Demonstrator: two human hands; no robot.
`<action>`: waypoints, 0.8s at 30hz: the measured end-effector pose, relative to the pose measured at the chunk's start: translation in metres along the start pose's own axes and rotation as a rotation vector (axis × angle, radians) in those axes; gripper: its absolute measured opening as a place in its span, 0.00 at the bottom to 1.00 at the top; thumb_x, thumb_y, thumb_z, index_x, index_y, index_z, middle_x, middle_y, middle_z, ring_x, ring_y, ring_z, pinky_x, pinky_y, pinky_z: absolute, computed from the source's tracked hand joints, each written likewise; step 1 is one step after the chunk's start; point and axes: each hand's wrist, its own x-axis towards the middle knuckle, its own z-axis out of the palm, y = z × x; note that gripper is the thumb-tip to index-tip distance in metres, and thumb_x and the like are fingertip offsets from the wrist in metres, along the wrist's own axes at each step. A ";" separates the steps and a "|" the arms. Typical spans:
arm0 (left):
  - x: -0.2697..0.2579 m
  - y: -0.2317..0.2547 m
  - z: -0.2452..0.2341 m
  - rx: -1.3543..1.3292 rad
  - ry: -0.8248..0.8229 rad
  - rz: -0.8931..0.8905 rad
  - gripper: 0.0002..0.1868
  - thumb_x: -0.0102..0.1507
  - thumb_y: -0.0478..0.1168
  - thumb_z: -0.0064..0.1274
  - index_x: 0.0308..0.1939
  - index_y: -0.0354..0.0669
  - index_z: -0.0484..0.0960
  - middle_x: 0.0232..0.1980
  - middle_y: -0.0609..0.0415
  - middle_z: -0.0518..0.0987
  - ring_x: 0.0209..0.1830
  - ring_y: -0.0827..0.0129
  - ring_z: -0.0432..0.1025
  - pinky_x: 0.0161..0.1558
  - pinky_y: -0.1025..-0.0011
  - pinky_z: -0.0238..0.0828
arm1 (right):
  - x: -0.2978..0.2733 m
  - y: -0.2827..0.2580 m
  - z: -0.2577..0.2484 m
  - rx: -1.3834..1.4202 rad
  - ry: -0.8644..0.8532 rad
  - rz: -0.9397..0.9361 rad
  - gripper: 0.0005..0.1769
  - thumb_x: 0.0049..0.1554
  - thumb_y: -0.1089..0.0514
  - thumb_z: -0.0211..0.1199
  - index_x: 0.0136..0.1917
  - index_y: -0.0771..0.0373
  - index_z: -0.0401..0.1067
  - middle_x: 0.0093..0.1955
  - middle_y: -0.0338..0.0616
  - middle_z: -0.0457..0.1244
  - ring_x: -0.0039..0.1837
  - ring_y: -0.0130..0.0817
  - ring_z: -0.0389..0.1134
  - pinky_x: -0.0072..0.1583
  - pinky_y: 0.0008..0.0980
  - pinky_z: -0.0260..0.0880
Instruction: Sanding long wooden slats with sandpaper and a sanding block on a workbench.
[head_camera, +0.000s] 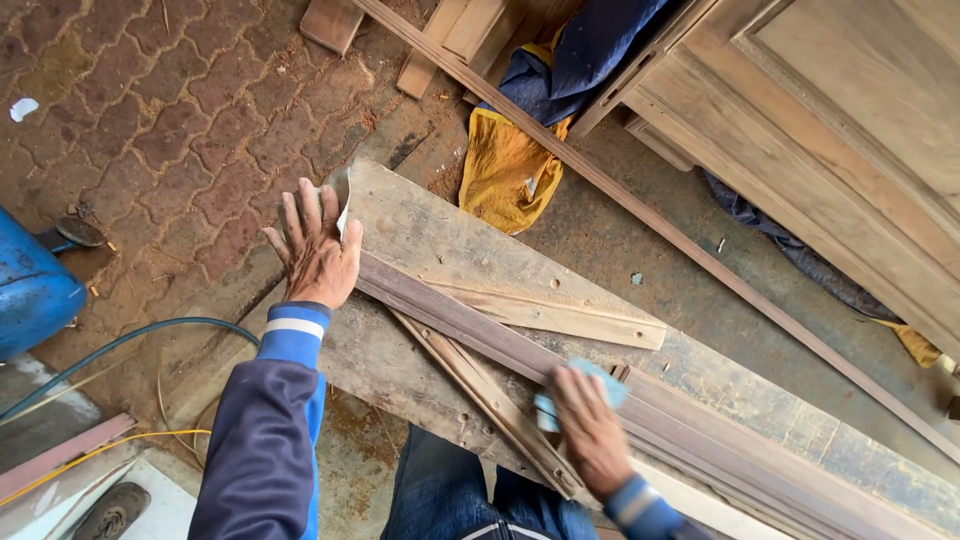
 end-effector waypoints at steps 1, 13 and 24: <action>-0.001 0.000 0.000 0.001 0.001 -0.002 0.41 0.71 0.64 0.21 0.82 0.46 0.44 0.86 0.44 0.33 0.84 0.44 0.25 0.74 0.30 0.18 | 0.031 -0.014 -0.010 0.001 0.001 -0.002 0.43 0.51 0.75 0.47 0.80 0.62 0.49 0.84 0.52 0.37 0.84 0.46 0.36 0.80 0.52 0.32; -0.002 0.002 -0.003 -0.009 -0.004 -0.004 0.41 0.71 0.65 0.21 0.82 0.48 0.44 0.86 0.48 0.33 0.85 0.47 0.24 0.76 0.34 0.17 | -0.027 0.023 -0.006 0.319 0.180 -0.041 0.46 0.47 0.75 0.51 0.79 0.60 0.53 0.84 0.51 0.45 0.84 0.44 0.44 0.82 0.48 0.41; -0.005 0.008 -0.005 0.043 0.048 0.002 0.37 0.73 0.60 0.25 0.82 0.46 0.48 0.86 0.43 0.36 0.85 0.42 0.28 0.75 0.30 0.21 | 0.094 -0.048 -0.042 0.366 0.104 -0.096 0.39 0.60 0.52 0.57 0.78 0.75 0.51 0.82 0.67 0.40 0.82 0.59 0.39 0.78 0.57 0.40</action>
